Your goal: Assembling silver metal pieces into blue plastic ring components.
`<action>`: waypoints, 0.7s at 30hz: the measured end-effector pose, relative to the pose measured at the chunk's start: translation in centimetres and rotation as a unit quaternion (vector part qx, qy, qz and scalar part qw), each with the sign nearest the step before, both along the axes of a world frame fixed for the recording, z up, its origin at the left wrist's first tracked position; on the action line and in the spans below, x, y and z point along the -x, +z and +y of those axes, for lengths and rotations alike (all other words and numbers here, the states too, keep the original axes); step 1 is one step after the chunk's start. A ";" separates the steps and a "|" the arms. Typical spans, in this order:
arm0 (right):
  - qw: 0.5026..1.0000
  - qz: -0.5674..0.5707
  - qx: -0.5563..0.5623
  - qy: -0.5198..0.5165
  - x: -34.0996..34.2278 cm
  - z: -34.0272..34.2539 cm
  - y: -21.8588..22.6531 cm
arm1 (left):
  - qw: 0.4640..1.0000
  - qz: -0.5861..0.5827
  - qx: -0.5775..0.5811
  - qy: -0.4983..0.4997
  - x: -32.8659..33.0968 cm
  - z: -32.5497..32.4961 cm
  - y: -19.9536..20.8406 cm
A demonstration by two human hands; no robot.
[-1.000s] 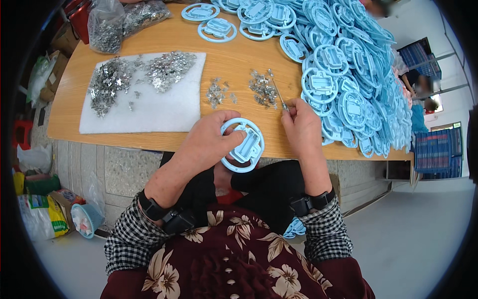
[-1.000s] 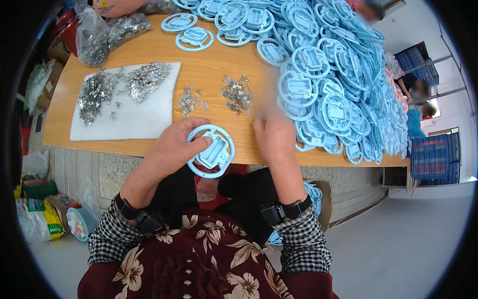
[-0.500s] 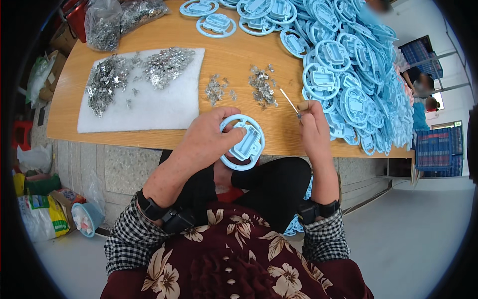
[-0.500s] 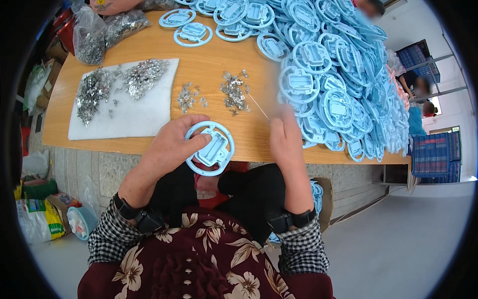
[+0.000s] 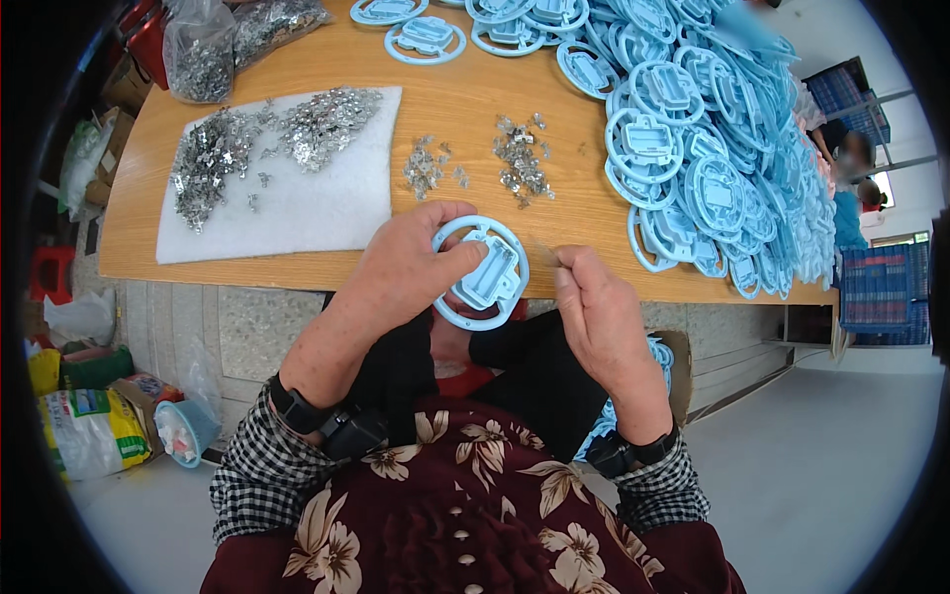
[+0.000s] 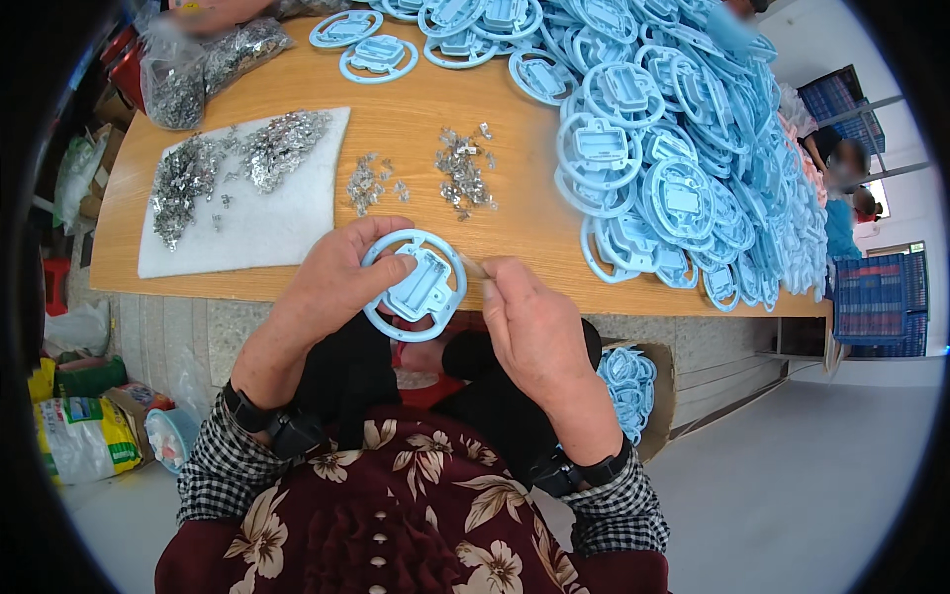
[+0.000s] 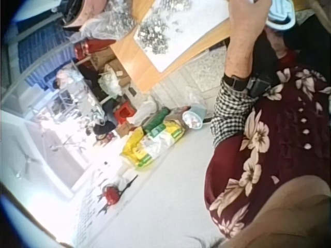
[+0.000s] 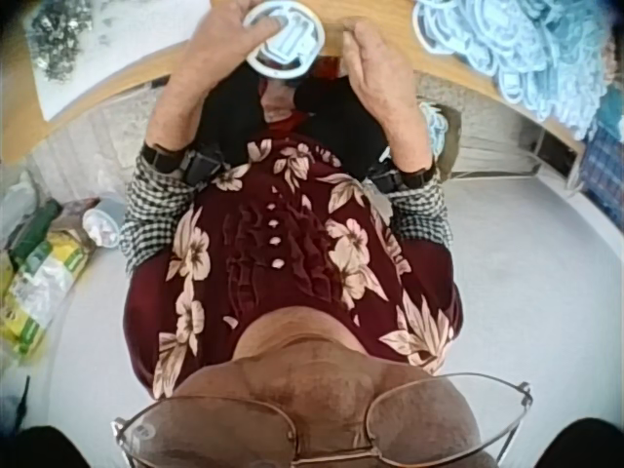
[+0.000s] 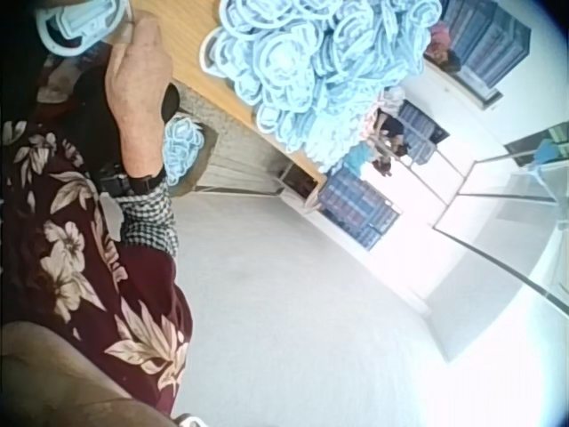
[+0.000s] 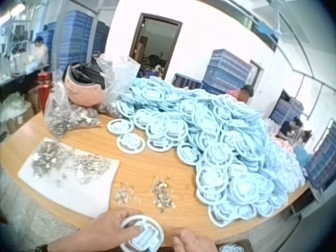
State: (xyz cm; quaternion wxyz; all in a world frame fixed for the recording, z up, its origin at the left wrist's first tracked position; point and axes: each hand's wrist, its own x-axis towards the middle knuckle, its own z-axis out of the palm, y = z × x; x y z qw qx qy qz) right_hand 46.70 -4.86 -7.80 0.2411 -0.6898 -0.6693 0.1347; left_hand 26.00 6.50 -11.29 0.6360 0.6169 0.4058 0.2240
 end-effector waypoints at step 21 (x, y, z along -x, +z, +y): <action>0.996 -0.018 -0.069 0.048 0.2 0.9 -2.3 | 1.000 0.007 0.008 -0.010 -0.1 0.1 0.7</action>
